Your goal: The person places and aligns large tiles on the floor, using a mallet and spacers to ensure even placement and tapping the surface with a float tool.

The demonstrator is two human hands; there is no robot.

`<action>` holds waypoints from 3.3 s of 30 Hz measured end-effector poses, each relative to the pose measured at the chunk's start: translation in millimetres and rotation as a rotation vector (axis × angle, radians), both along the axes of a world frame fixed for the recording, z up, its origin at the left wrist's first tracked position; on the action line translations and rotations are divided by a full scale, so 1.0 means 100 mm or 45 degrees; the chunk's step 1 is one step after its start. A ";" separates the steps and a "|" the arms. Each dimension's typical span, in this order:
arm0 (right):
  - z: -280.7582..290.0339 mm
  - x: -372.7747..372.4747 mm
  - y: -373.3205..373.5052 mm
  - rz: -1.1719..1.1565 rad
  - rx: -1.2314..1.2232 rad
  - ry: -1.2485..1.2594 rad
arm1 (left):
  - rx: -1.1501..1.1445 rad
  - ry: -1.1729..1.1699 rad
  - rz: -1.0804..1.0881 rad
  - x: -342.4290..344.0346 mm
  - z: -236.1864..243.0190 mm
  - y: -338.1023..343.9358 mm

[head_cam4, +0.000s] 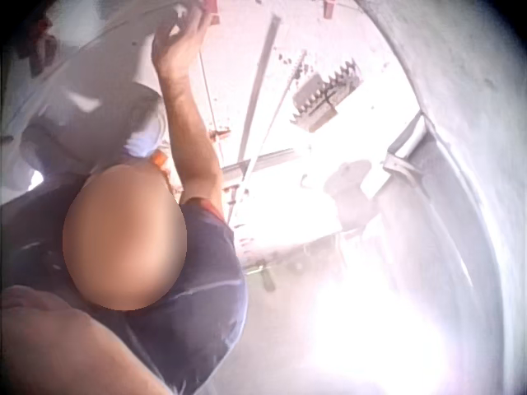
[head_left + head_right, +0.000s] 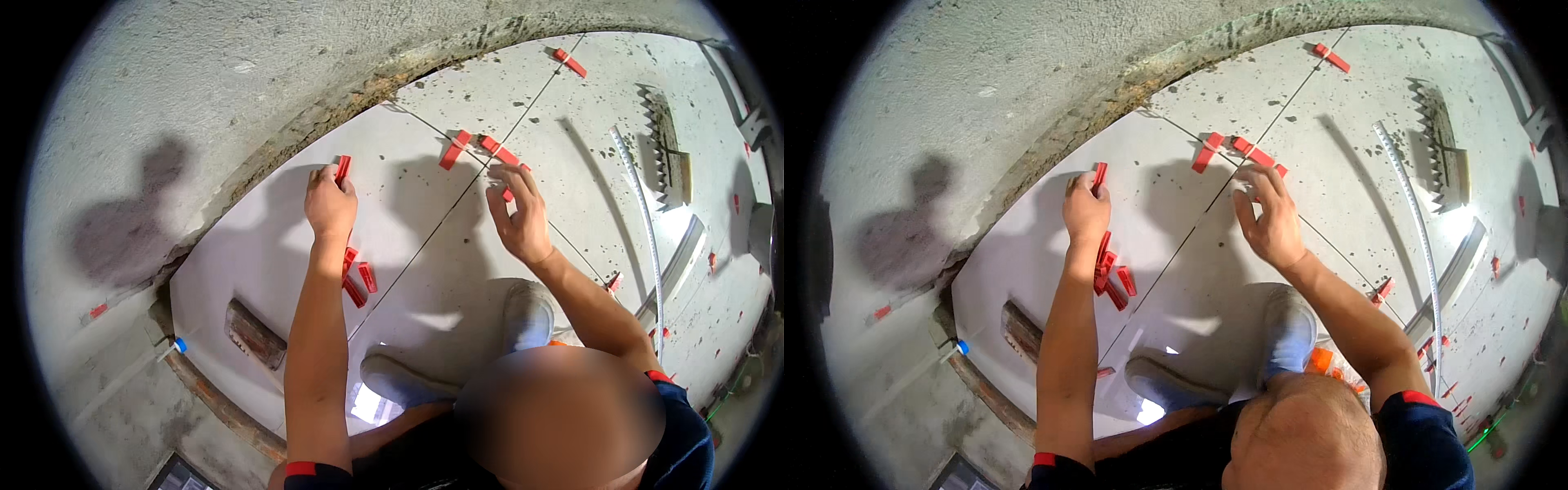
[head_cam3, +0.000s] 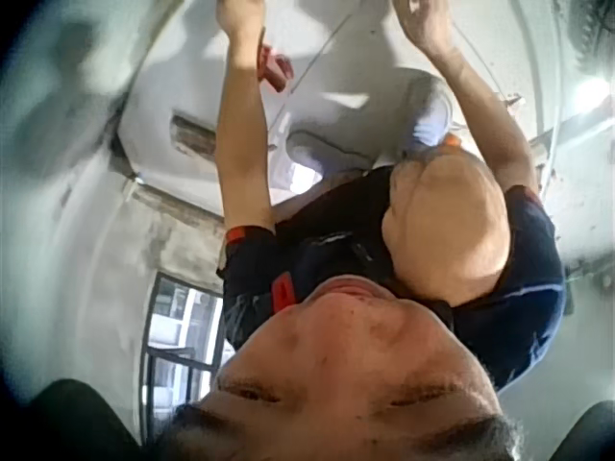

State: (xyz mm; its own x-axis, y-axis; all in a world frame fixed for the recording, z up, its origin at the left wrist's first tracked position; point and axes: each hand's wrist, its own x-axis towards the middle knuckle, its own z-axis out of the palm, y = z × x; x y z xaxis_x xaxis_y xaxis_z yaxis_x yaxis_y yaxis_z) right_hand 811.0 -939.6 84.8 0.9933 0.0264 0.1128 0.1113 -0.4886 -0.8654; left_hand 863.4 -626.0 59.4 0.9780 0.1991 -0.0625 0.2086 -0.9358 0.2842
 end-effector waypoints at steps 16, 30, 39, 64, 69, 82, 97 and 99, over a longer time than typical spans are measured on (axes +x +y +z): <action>0.08 0.81 0.17 0.384 -0.086 0.435 | -1.809 0.127 0.343 -0.34 0.23 -0.97; -0.48 1.99 0.34 0.792 -1.169 -0.229 | 0.123 -0.129 -0.185 -0.79 -0.43 -0.47; -0.35 2.21 0.52 1.118 -1.307 -0.372 | 0.095 -0.161 -0.141 -0.73 -0.40 -0.48; -0.33 1.95 0.97 0.769 -1.117 0.090 | -0.002 -0.284 -0.224 -0.35 -0.44 -0.73; -0.21 1.47 0.72 0.274 -0.564 0.066 | -0.261 -0.112 -0.381 -0.15 -0.11 -0.38; 0.01 -0.77 -0.04 0.438 -0.387 0.164 | -0.038 0.418 -0.272 -0.51 0.34 0.11; -0.20 -1.32 0.19 0.885 -0.089 0.540 | -1.449 0.246 0.313 -0.47 0.09 -0.83; -0.20 -1.03 0.07 0.714 -0.058 0.451 | -1.061 0.261 0.106 -0.43 0.06 -0.83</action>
